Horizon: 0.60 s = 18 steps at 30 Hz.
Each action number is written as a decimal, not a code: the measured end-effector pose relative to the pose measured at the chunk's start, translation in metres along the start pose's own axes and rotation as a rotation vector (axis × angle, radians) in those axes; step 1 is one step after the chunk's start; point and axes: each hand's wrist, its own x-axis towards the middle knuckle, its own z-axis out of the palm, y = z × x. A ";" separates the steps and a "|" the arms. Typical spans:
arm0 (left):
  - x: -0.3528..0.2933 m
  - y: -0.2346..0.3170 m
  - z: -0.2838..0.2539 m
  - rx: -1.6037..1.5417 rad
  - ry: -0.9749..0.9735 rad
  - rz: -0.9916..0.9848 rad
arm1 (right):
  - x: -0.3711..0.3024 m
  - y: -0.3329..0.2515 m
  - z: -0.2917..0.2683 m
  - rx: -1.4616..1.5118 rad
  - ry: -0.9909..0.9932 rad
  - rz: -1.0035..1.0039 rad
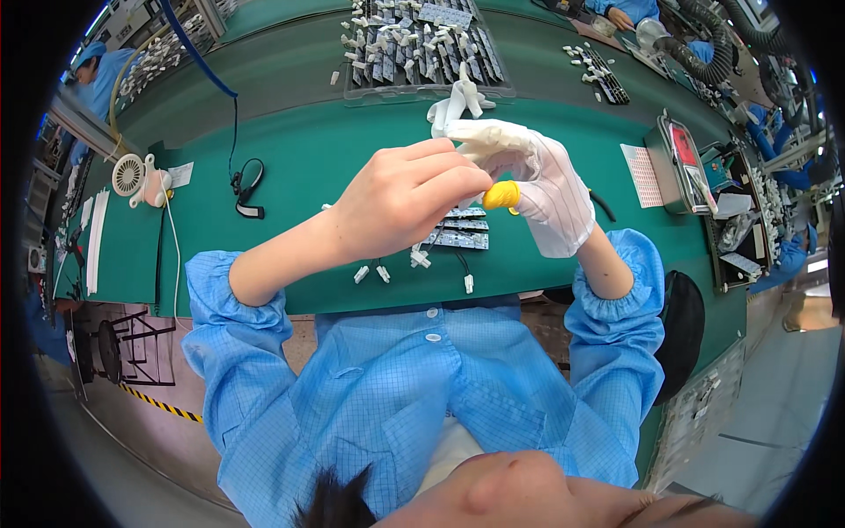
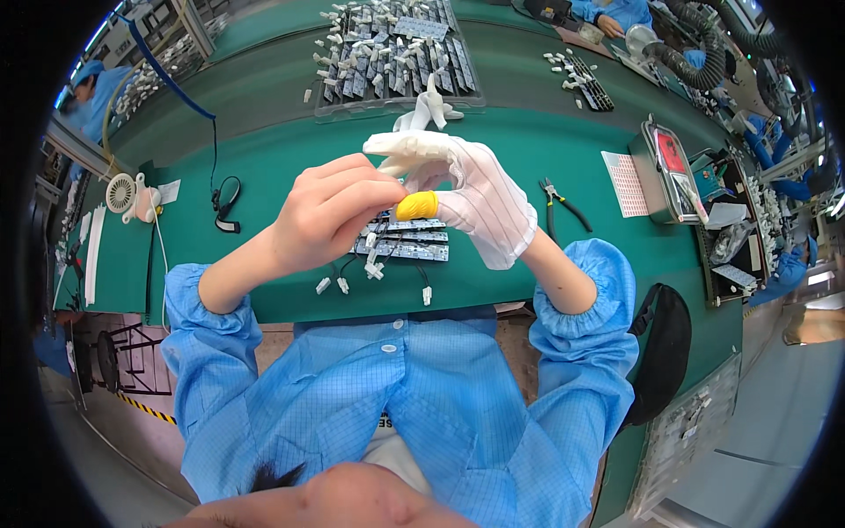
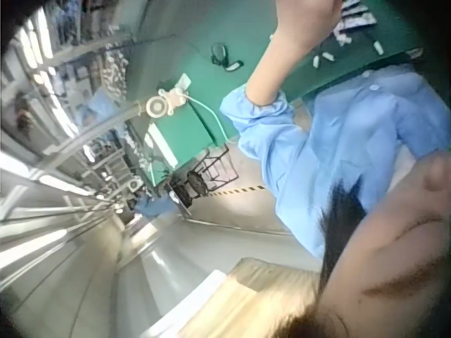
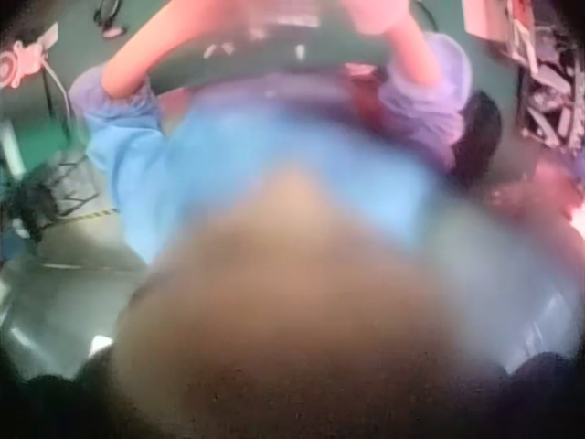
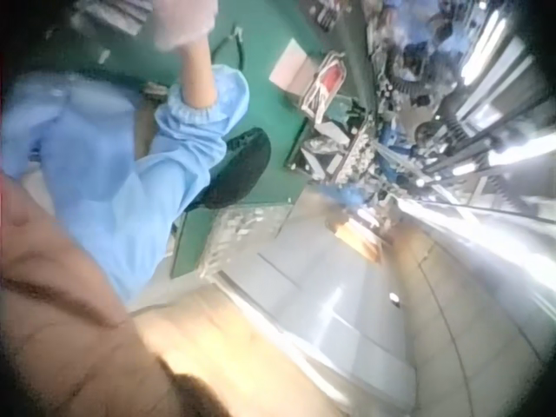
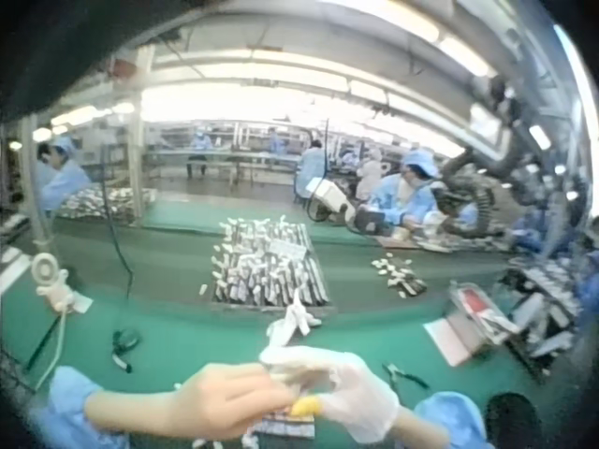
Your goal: Manually assembling and inspecting circuit boards by attaching components and using an electric torque screwdriver.
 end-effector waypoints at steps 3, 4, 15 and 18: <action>-0.002 -0.002 -0.004 0.026 -0.041 -0.022 | 0.001 -0.006 0.000 -0.085 -0.007 0.037; -0.003 -0.003 -0.005 -0.004 -0.062 -0.054 | 0.001 -0.008 0.001 -0.136 -0.016 0.043; -0.010 -0.013 0.010 -0.239 -0.159 -0.282 | 0.011 0.020 0.019 -1.047 0.385 -0.449; -0.019 -0.013 0.018 -0.322 -0.115 -0.300 | 0.024 0.017 0.026 -1.204 0.345 -0.498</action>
